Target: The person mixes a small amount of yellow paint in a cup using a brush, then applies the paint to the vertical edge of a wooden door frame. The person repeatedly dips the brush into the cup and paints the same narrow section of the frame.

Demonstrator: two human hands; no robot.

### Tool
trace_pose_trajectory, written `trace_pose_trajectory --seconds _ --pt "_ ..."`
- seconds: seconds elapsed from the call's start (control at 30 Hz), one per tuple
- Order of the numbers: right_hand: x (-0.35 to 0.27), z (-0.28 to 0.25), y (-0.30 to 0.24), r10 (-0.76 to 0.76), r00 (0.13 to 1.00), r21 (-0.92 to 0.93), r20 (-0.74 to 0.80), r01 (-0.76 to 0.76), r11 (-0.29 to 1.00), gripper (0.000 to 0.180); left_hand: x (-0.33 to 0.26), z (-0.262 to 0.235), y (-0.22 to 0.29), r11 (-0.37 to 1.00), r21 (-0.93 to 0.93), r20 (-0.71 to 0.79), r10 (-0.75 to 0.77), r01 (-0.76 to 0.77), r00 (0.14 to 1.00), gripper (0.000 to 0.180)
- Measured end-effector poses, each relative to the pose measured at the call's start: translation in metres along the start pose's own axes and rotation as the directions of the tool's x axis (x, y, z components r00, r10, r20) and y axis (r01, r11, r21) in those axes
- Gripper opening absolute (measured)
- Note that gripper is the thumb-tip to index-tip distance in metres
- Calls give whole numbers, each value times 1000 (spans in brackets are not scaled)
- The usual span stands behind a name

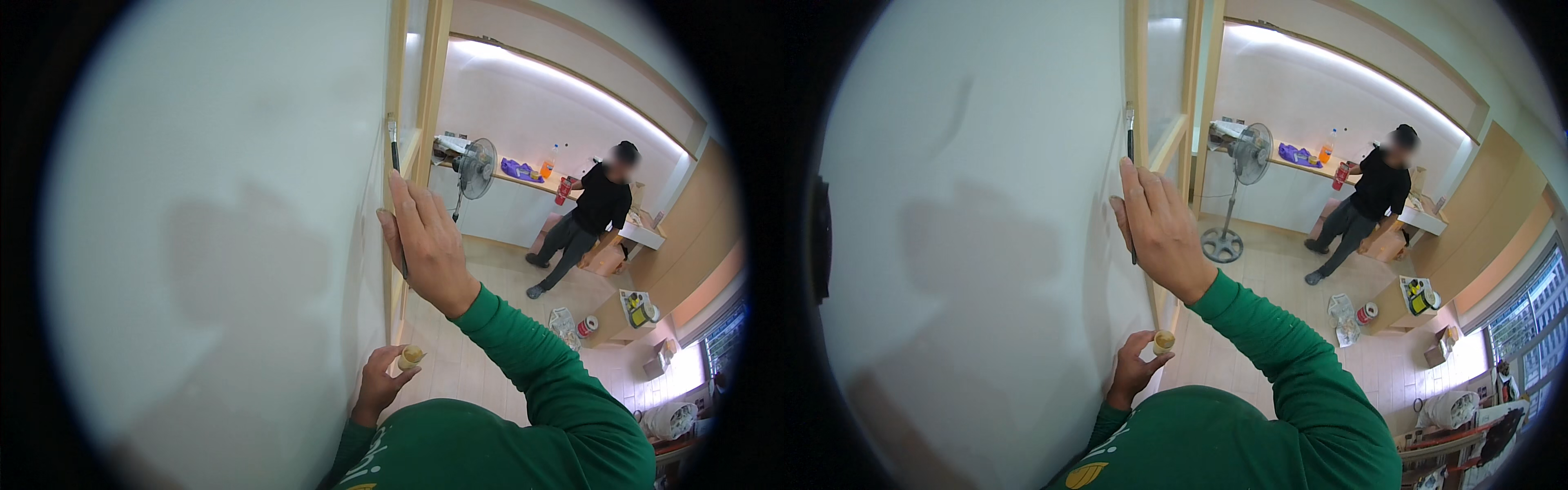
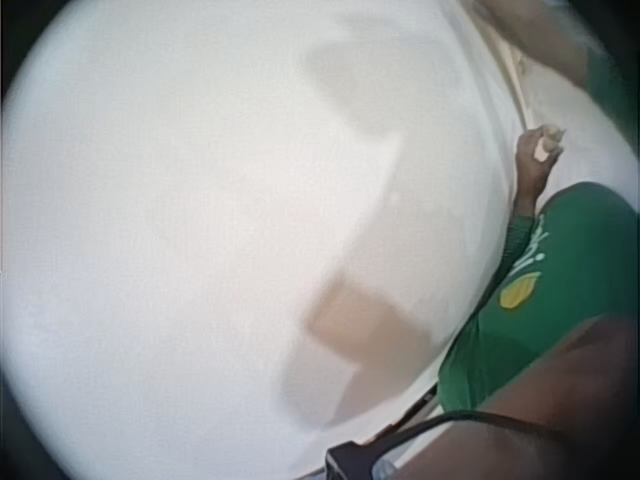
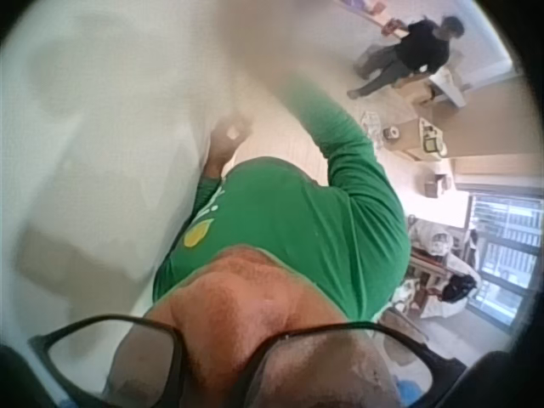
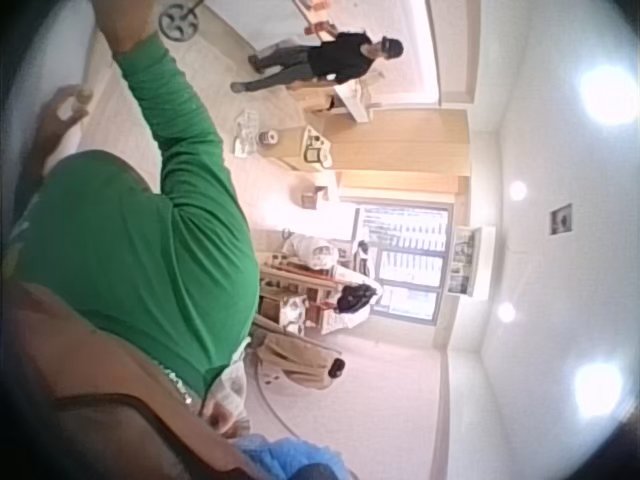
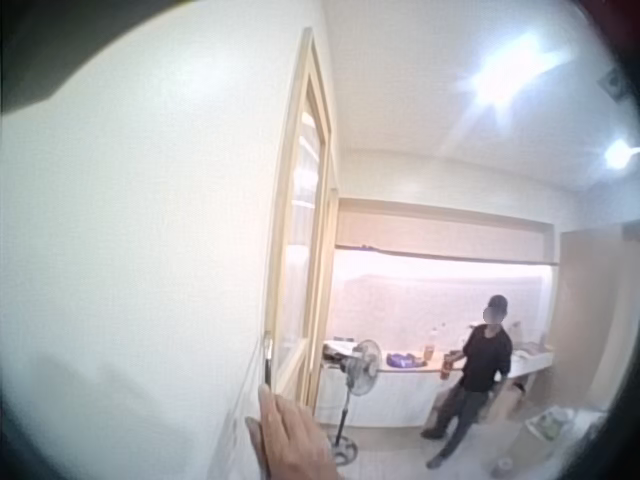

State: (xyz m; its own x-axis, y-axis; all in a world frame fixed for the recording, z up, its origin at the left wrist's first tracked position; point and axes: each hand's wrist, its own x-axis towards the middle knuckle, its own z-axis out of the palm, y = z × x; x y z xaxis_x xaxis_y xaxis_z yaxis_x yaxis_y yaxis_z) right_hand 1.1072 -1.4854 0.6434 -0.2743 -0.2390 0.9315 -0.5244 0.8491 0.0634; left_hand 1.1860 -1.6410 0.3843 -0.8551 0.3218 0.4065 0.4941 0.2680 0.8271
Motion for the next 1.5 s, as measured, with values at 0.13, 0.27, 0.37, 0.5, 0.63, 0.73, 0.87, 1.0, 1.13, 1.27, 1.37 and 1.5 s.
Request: trace_pose_trajectory --seconds 0.13,0.27,0.37,0.5,0.63,0.73,0.87,1.0,1.13,1.27,1.37,1.5 --pt "1 6 6 -9 1000 5 -11 9 1000 53 0 1 -1 1000 7 -14 19 -19 1000 53" --pt "-30 -4 -2 24 998 50 63 -28 998 54 -6 6 3 1000 6 -32 17 -17 999 53" --pt "-43 -9 -5 26 995 61 98 -33 998 55 -6 9 2 1000 -15 -40 -1 0 999 53" --pt "-17 -16 -5 -18 1000 44 23 17 999 56 -5 5 5 1000 -11 -14 -23 23 1000 53" --pt "14 -9 4 -71 996 28 -47 73 997 54 -6 3 2 1000 -2 -7 -14 14 1000 53" --pt "20 -3 7 -77 996 7 -54 78 997 53 -6 2 0 1000 2 -4 -15 15 1000 53" --pt "0 0 5 -33 999 26 15 32 999 53 -5 3 -2 1000 -20 -12 -21 21 1000 53" --pt "-22 -3 -1 -15 999 39 50 13 999 54 -5 4 -4 1000 9 -5 -15 15 1000 53" --pt "11 -7 2 -43 999 25 -12 43 999 55 -3 1 -3 1000 2 2 -19 19 1000 53" --pt "34 3 13 -81 994 -9 -66 81 997 54 -1 1 -8 1000 -10 0 -3 3 1000 52" --pt "36 7 15 -79 995 -36 -64 77 996 51 2 2 -14 1000 -23 -7 7 -7 1000 52" --pt "32 16 20 -60 997 -50 -40 58 997 51 9 0 -18 999 -30 -13 17 -18 1000 53"
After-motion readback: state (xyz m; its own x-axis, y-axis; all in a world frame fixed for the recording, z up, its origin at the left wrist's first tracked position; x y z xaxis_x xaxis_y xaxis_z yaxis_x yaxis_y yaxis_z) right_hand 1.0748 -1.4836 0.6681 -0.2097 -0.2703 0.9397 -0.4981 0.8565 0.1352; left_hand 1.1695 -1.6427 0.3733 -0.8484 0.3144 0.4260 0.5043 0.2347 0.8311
